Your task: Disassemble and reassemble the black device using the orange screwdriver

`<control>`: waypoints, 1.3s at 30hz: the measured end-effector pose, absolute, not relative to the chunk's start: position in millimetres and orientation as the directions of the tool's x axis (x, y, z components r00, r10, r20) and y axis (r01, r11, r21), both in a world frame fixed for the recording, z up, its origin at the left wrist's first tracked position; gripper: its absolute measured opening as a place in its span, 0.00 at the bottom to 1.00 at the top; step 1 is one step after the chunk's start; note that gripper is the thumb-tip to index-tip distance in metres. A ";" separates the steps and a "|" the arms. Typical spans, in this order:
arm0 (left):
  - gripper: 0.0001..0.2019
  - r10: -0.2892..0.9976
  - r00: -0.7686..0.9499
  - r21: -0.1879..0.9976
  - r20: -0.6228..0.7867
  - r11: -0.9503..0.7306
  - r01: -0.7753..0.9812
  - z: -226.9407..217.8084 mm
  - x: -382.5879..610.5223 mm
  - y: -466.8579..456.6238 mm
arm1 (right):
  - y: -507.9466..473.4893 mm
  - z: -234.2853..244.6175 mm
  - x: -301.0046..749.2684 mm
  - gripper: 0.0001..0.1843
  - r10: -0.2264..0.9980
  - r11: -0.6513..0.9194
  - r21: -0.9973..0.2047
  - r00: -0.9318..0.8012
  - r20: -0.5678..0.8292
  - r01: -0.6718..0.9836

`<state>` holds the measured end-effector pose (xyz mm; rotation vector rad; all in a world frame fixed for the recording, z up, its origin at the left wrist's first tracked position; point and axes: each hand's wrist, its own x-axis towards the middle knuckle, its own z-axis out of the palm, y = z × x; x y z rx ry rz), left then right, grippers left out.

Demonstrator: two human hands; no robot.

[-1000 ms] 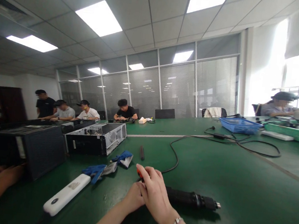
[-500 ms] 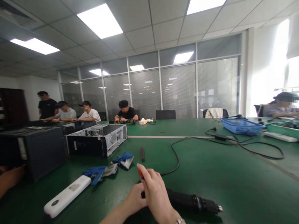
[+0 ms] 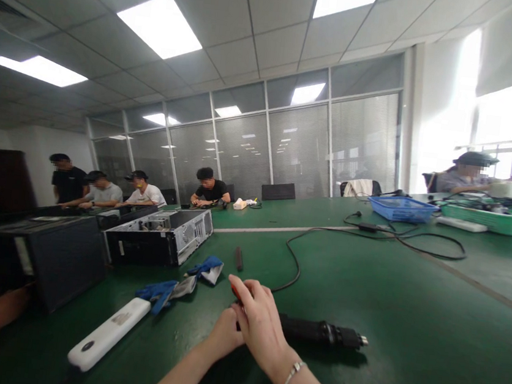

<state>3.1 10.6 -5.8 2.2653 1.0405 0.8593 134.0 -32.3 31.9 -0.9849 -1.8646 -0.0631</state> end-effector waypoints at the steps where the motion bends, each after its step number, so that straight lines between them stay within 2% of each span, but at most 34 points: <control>1: 0.07 0.803 0.500 0.646 0.324 -0.574 0.503 -6.1 3.1 11.4 | -31.6 32.1 134.5 0.28 0.607 0.661 -0.365 -0.181 0.774 0.655; 3: 0.06 0.823 0.474 0.624 0.312 -0.554 0.551 -8.2 2.9 14.2 | -30.8 32.4 135.4 0.29 0.613 0.682 -0.387 -0.196 0.765 0.620; 6: 0.05 0.804 0.478 0.614 0.353 -0.585 0.530 -14.1 2.6 19.2 | -32.9 33.9 134.8 0.33 0.586 0.744 -0.394 -0.243 0.773 0.540; 9: 0.08 0.790 0.473 0.618 0.391 -0.606 0.500 -19.2 1.9 23.0 | -36.3 37.0 132.3 0.33 0.594 0.720 -0.378 -0.236 0.769 0.582; 13: 0.06 0.786 0.494 0.622 0.371 -0.606 0.496 -18.4 1.1 24.6 | -34.9 37.5 132.0 0.28 0.618 0.673 -0.389 -0.190 0.763 0.629; 18: 0.08 0.778 0.523 0.620 0.348 -0.610 0.493 -12.8 1.1 25.1 | -32.6 31.4 130.2 0.30 0.550 0.781 -0.423 -0.185 0.815 0.460; 20: 0.11 0.757 0.548 0.613 0.356 -0.632 0.474 -11.0 0.8 24.9 | -36.1 35.8 127.0 0.29 0.463 0.847 -0.417 -0.074 0.883 0.329; 22: 0.15 0.743 0.565 0.599 0.359 -0.647 0.471 -9.1 -0.1 23.6 | -43.5 47.1 125.7 0.28 0.408 0.881 -0.426 0.125 0.904 0.205; 24: 0.17 0.754 0.562 0.587 0.342 -0.638 0.499 -7.0 -1.2 21.2 | -54.0 62.7 131.0 0.30 0.411 0.872 -0.463 0.277 0.869 0.157; 25: 0.18 0.764 0.554 0.583 0.330 -0.627 0.517 -6.1 -1.8 19.9 | -60.0 70.3 137.0 0.32 0.424 0.858 -0.484 0.295 0.856 0.172; 27: 0.18 0.779 0.543 0.580 0.313 -0.610 0.540 -5.0 -2.6 17.7 | -72.7 81.4 154.9 0.32 0.487 0.812 -0.515 0.165 0.857 0.276; 29: 0.20 0.780 0.545 0.581 0.306 -0.607 0.542 -5.0 -3.0 16.8 | -85.4 83.5 177.0 0.29 0.569 0.777 -0.499 -0.089 0.817 0.384; 31: 0.22 0.781 0.547 0.591 0.303 -0.604 0.535 -5.9 -3.1 17.1 | -97.4 76.2 197.5 0.25 0.653 0.748 -0.487 -0.365 0.664 0.452; 33: 0.24 0.787 0.541 0.603 0.296 -0.593 0.534 -6.7 -2.9 17.7 | -107.5 62.2 212.8 0.25 0.695 0.718 -0.478 -0.563 0.448 0.506; 36: 0.25 0.798 0.531 0.610 0.285 -0.578 0.542 -6.6 -2.5 17.6 | -115.7 39.3 225.3 0.25 0.720 0.674 -0.476 -0.647 0.252 0.565; 39: 0.25 0.799 0.528 0.606 0.288 -0.579 0.546 -5.0 -1.8 16.7 | -115.5 26.8 229.5 0.22 0.763 0.622 -0.501 -0.609 0.216 0.602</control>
